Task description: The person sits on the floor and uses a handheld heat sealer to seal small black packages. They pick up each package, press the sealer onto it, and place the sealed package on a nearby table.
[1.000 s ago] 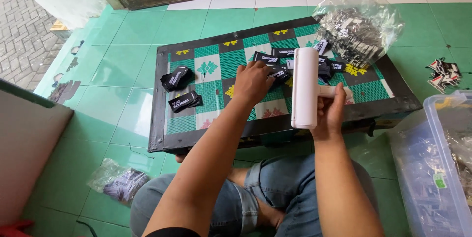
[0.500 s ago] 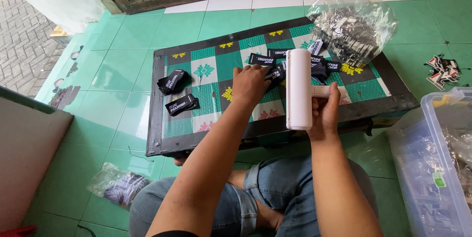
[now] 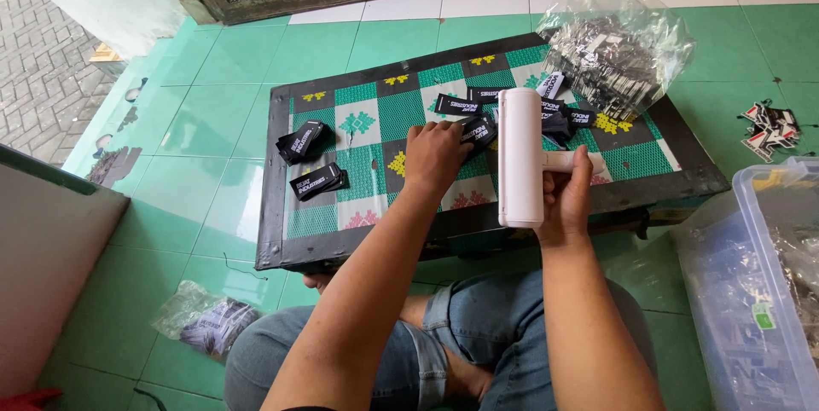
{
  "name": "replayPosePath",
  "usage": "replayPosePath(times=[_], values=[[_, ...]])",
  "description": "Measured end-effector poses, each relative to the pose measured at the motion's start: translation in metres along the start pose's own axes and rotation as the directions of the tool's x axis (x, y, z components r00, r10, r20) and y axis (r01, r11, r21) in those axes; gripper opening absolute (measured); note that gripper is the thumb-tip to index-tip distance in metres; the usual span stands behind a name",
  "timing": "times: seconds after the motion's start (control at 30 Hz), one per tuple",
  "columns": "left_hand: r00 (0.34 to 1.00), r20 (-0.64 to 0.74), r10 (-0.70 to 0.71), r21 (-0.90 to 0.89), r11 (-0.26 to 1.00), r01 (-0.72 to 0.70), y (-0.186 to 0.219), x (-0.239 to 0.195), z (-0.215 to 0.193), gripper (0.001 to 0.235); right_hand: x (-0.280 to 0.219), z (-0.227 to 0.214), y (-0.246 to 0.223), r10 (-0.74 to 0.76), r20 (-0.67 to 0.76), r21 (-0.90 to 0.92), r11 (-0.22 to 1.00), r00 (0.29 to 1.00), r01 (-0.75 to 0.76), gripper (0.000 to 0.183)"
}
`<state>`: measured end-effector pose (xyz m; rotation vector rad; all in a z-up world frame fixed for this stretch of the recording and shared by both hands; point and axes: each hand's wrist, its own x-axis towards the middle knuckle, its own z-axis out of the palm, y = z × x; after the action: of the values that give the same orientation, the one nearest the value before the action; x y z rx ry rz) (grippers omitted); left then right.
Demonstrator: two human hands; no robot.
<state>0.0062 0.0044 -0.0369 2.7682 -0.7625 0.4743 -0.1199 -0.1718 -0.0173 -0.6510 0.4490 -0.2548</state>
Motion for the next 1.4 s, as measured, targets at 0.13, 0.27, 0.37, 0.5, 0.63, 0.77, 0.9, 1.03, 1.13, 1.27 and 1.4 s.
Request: replayPosePath(times=[0.13, 0.27, 0.37, 0.5, 0.63, 0.77, 0.9, 1.03, 1.13, 1.27, 1.4], values=[[0.997, -0.074, 0.007, 0.027, 1.000, -0.005, 0.007, -0.004, -0.012, 0.033, -0.013, 0.009, -0.004, -0.021, 0.009, 0.007, 1.000, 1.000, 0.021, 0.053], [0.983, -0.174, -0.052, -0.115, 0.993, 0.032, 0.008, -0.007, -0.026, 0.021, -0.010, 0.007, -0.003, -0.023, 0.003, -0.018, 1.000, 1.000, 0.023, 0.055], [0.944, -0.185, -0.272, -0.409, 0.895, 0.178, 0.010, -0.020, -0.056, 0.017, -0.014, 0.014, -0.007, -0.015, -0.020, -0.027, 1.000, 1.000, 0.014, 0.057], [0.772, 0.002, -0.635, -0.755, 0.505, 0.417, -0.018, -0.049, -0.064, 0.027, -0.002, 0.007, -0.001, -0.011, -0.027, -0.019, 1.000, 1.000, 0.010, 0.056], [0.775, 0.286, -0.564, -0.598, 0.527, 0.604, -0.009, -0.099, -0.098, 0.049, -0.001, 0.006, 0.000, -0.011, -0.029, -0.021, 1.000, 1.000, 0.010, 0.058], [0.792, 0.350, -0.501, -0.325, 0.728, 0.604, -0.025, -0.133, -0.124, 0.050, -0.014, 0.016, 0.001, -0.044, -0.057, -0.093, 0.995, 0.997, 0.039, 0.060], [0.989, 0.016, -0.145, -0.142, 0.979, 0.145, -0.053, -0.143, -0.120, 0.046, -0.015, 0.017, 0.004, -0.088, -0.050, -0.195, 0.978, 0.995, 0.076, 0.062], [0.991, 0.124, -0.048, -0.044, 0.998, 0.054, -0.059, -0.146, -0.102, 0.052, -0.009, 0.008, 0.008, -0.129, -0.040, -0.301, 0.947, 0.991, 0.111, 0.066], [0.995, 0.092, -0.046, -0.067, 0.996, 0.052, -0.047, -0.154, -0.099, 0.056, -0.015, 0.014, 0.008, -0.199, 0.031, -0.359, 0.912, 0.979, 0.197, 0.069], [0.993, 0.112, -0.023, -0.112, 0.993, 0.035, -0.035, -0.163, -0.101, 0.058, -0.027, 0.028, 0.007, -0.245, 0.095, -0.392, 0.882, 0.965, 0.262, 0.065], [1.000, -0.016, 0.000, -0.106, 0.994, -0.001, -0.044, -0.165, -0.092, 0.058, -0.015, 0.016, 0.017, -0.296, 0.131, -0.356, 0.877, 0.946, 0.324, 0.054]])
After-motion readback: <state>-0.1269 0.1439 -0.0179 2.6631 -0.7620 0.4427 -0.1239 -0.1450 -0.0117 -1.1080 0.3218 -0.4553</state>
